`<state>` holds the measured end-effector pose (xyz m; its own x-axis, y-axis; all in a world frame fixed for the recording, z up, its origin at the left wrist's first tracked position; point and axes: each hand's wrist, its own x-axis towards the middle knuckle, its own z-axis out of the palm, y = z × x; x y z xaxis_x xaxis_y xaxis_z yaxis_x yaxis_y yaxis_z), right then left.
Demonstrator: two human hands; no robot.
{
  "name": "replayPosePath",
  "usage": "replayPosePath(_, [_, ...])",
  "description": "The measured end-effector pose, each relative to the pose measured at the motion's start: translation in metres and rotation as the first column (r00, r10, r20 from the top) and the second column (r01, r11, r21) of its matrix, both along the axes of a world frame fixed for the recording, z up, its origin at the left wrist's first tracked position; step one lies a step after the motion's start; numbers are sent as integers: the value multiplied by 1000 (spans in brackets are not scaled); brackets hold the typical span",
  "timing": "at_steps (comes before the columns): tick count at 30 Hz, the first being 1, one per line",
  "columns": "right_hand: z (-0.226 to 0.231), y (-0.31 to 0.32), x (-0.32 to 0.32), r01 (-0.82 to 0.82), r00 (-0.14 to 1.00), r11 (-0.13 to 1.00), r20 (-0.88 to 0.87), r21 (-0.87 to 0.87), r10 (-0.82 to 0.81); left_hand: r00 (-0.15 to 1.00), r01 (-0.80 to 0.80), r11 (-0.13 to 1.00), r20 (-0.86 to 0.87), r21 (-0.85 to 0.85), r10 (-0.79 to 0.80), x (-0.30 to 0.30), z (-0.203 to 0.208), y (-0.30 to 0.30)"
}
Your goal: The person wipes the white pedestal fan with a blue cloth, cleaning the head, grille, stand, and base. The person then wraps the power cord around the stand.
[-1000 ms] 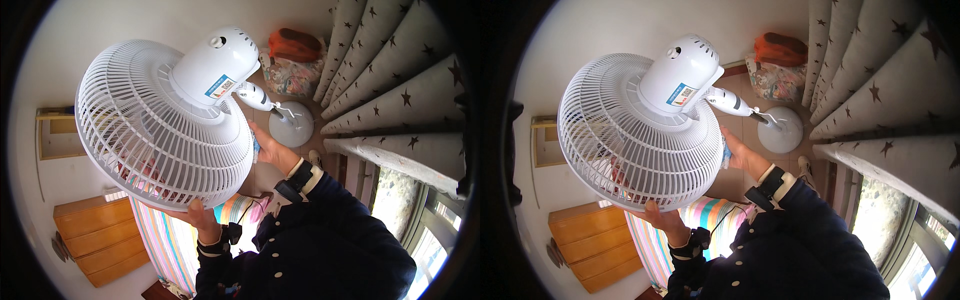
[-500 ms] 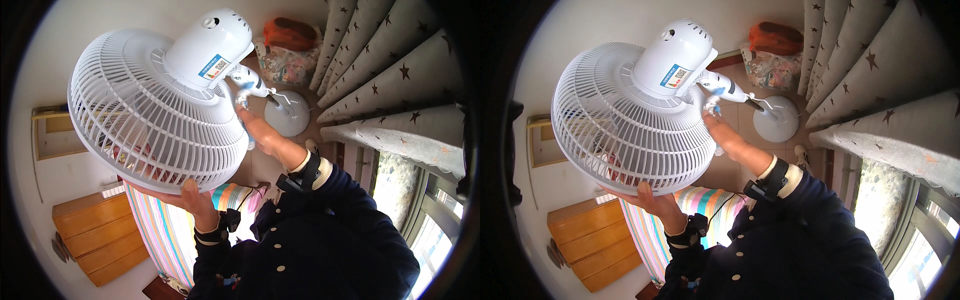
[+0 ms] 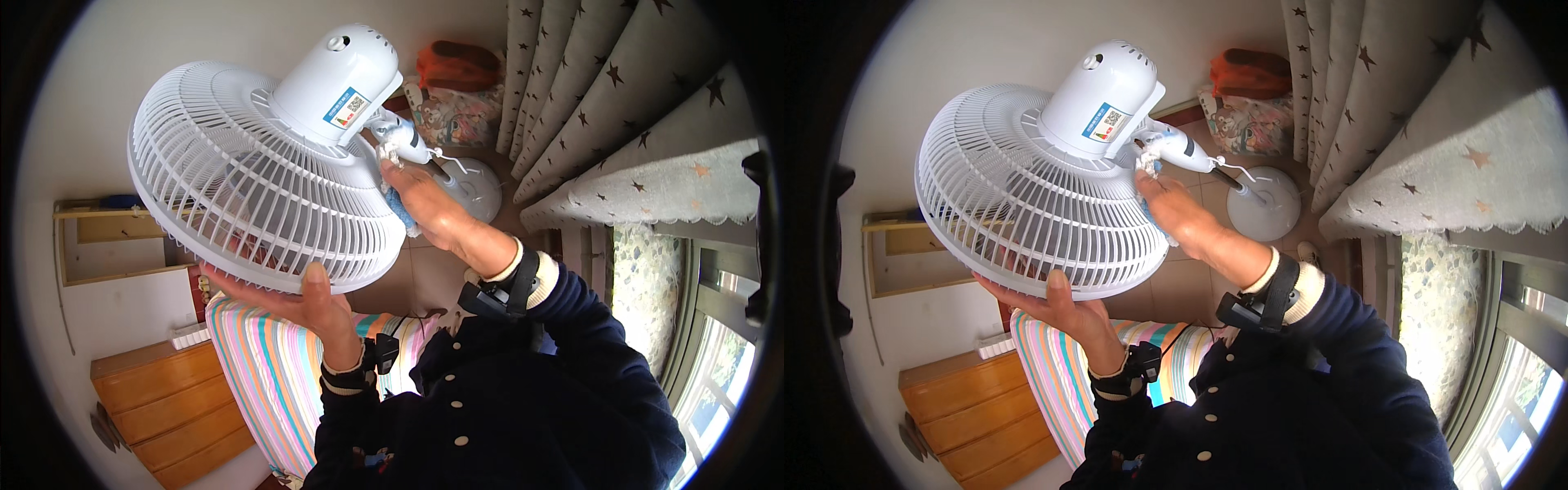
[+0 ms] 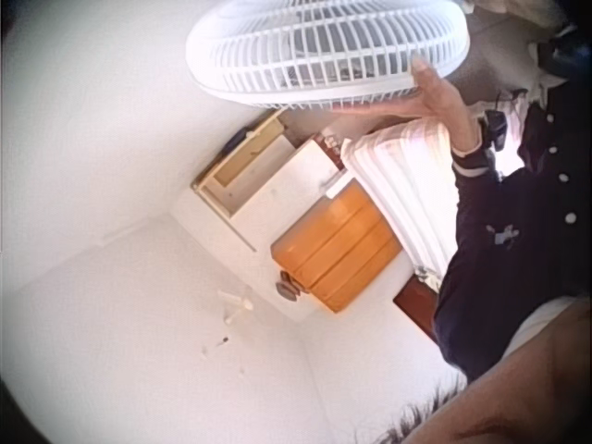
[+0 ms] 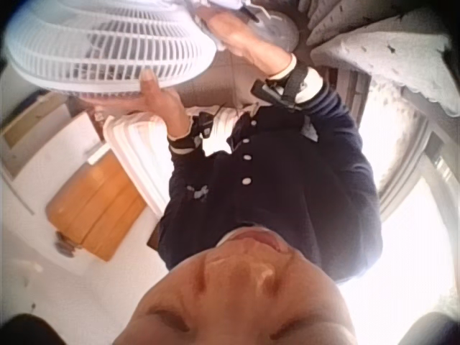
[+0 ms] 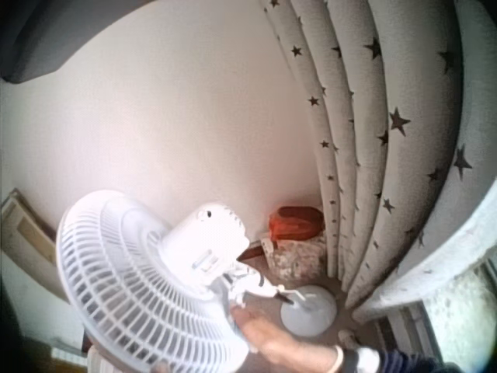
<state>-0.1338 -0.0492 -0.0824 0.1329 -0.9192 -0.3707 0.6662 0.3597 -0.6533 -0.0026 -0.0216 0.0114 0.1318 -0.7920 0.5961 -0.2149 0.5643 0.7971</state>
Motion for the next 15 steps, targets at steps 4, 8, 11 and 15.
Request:
replayPosePath(4, [-11, -4, 11, 56, 997, 998, 59, 37, -58, 997, 70, 997, -41, 34, -68, -3, 4, 6])
replayPosePath(8, [-37, -1, 29, 28, 933, 981, 347, 190, -94, 994, 98, 995, -54, 19, -97, -4, 4, 8])
replayPosePath(11, [-48, 8, 38, -29, 848, 958, 515, 285, -128, 999, 36, 999, 2, -12, -36, -1, 3, 4])
replayPosePath(15, [-43, 20, 39, 41, 878, 965, 452, 260, -160, 997, 67, 998, 31, -1, -67, 9, 2, 2])
